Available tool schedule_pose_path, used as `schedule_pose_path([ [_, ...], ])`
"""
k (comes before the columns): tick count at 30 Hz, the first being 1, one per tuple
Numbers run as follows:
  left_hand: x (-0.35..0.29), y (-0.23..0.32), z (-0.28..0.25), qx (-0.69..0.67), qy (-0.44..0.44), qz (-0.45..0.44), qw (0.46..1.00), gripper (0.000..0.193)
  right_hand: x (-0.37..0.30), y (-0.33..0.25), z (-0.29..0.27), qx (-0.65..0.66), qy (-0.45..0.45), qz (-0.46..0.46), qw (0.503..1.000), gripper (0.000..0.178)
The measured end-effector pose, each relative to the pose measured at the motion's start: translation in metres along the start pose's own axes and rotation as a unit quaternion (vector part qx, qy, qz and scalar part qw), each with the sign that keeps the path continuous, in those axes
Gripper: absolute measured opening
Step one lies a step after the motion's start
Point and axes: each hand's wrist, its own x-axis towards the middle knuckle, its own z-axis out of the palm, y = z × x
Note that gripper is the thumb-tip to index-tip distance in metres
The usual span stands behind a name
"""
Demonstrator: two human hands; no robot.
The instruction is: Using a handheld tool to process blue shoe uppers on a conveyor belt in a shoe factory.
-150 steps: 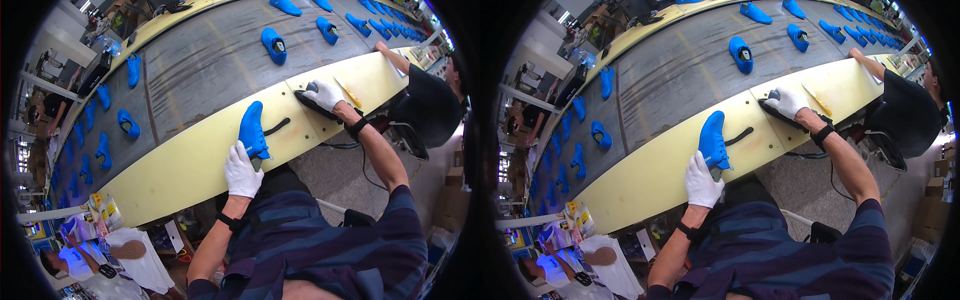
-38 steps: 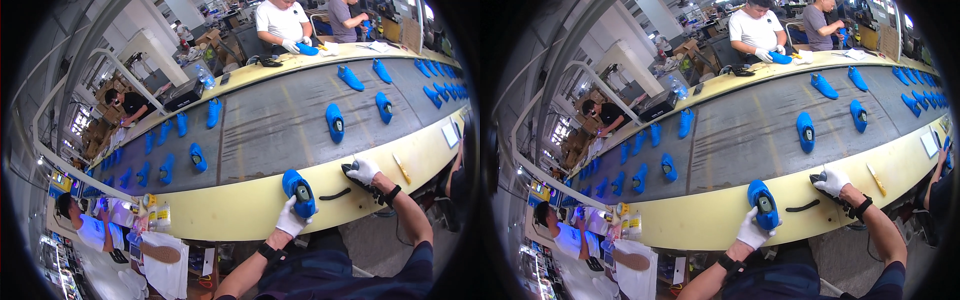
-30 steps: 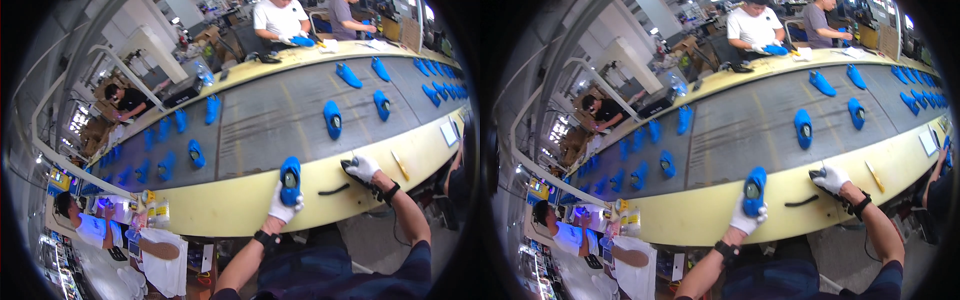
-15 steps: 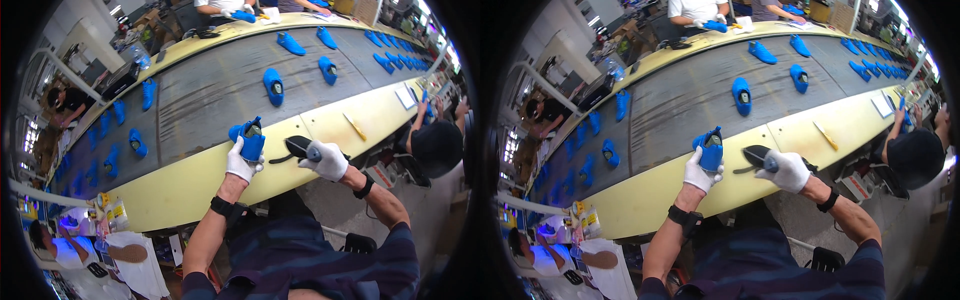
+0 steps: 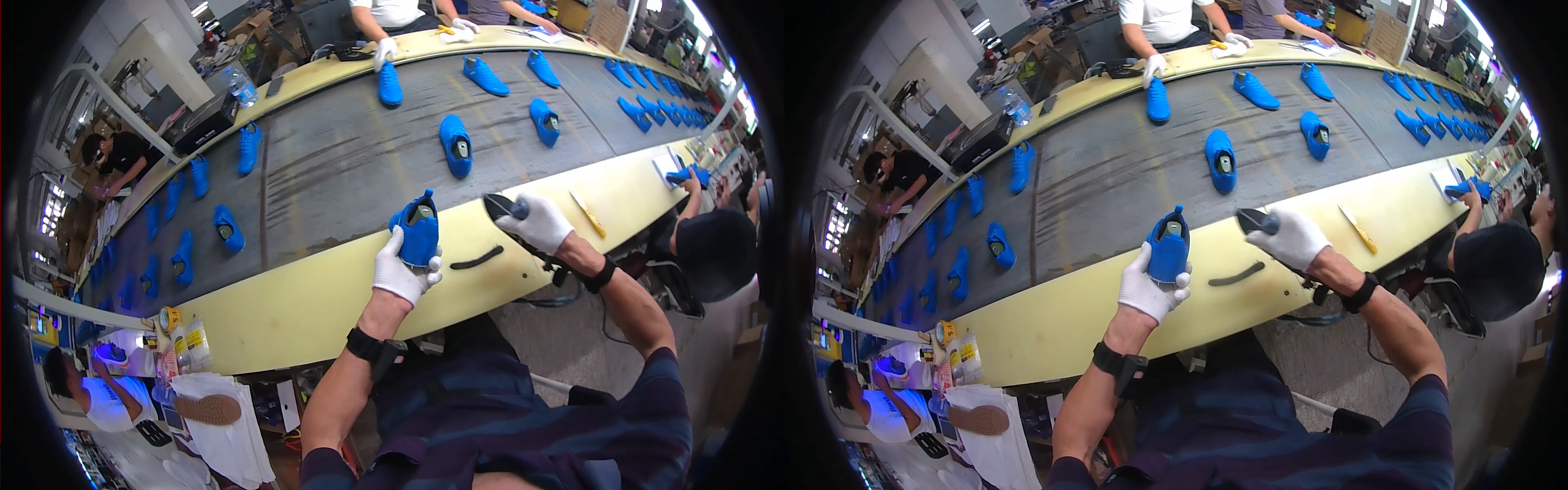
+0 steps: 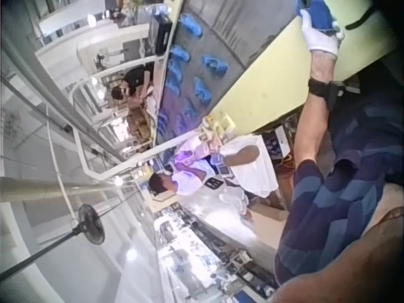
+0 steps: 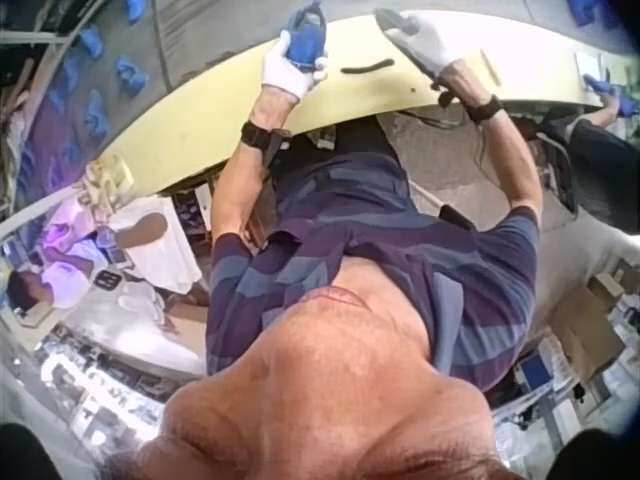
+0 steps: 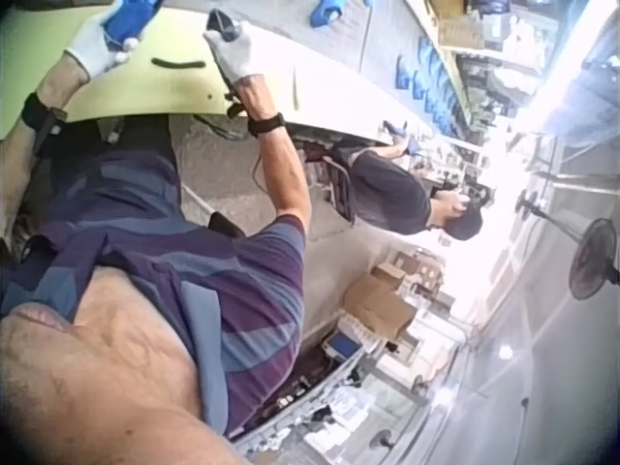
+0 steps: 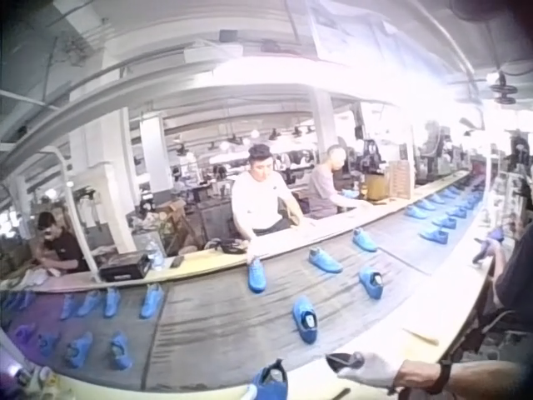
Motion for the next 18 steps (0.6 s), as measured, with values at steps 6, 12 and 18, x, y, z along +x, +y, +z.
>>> schedule_pose_path([
  [6,0.061,0.081,-0.064,-0.123,-0.074,0.061,0.988,0.068,-0.005,0.098,0.009,-0.131,-0.007,0.082,0.988,0.046],
  [12,0.086,0.173,-0.183,-0.084,0.173,0.173,0.966,0.058,0.009,0.098,0.021,-0.141,0.013,0.034,0.989,0.045],
  [18,0.081,0.183,-0.188,0.095,0.191,0.150,0.965,0.054,0.016,0.111,0.012,-0.148,0.061,-0.009,0.987,0.036],
])
